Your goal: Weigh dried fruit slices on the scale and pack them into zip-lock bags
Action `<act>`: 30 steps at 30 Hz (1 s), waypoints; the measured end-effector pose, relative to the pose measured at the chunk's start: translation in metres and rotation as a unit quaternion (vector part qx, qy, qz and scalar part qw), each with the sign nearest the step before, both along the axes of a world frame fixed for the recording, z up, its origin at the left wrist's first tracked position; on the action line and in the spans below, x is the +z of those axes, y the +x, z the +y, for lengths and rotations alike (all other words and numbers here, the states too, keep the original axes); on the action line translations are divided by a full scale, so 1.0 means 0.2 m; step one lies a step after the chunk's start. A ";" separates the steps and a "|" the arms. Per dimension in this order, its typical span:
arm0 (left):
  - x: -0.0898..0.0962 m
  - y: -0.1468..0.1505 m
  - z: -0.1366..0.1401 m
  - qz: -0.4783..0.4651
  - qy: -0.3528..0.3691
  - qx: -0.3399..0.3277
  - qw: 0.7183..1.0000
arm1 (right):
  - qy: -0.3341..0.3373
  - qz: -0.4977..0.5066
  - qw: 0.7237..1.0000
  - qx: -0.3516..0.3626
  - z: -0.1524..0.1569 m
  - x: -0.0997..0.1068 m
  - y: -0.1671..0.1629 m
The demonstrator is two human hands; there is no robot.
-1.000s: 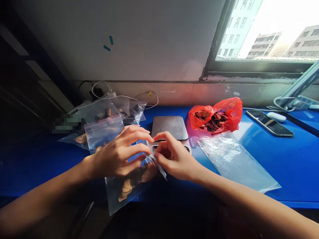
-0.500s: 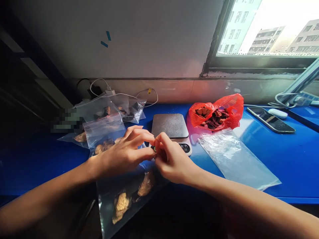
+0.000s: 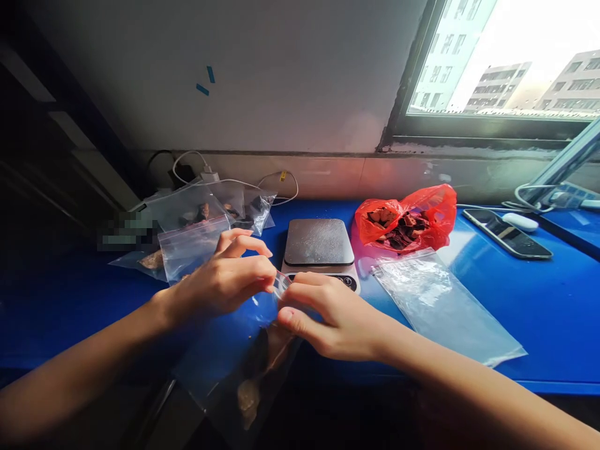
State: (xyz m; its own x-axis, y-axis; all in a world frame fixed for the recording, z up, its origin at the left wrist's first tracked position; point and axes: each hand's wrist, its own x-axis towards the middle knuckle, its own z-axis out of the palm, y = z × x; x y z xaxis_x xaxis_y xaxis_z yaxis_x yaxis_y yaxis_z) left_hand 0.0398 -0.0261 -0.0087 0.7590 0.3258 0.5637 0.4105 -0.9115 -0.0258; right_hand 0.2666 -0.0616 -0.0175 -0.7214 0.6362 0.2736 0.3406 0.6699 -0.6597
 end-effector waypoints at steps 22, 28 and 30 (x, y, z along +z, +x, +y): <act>0.16 -0.10 0.02 -0.487 -0.063 0.095 0.866 | -0.337 0.280 0.887 -0.149 -0.07 0.09 0.01; 0.07 -0.04 -0.03 -0.371 -0.131 -0.018 0.919 | -0.418 0.385 0.805 -0.171 -0.17 0.00 -0.05; 0.07 -0.02 -0.01 -0.316 -0.129 -0.037 0.939 | -0.363 0.398 0.808 -0.240 -0.16 0.01 -0.01</act>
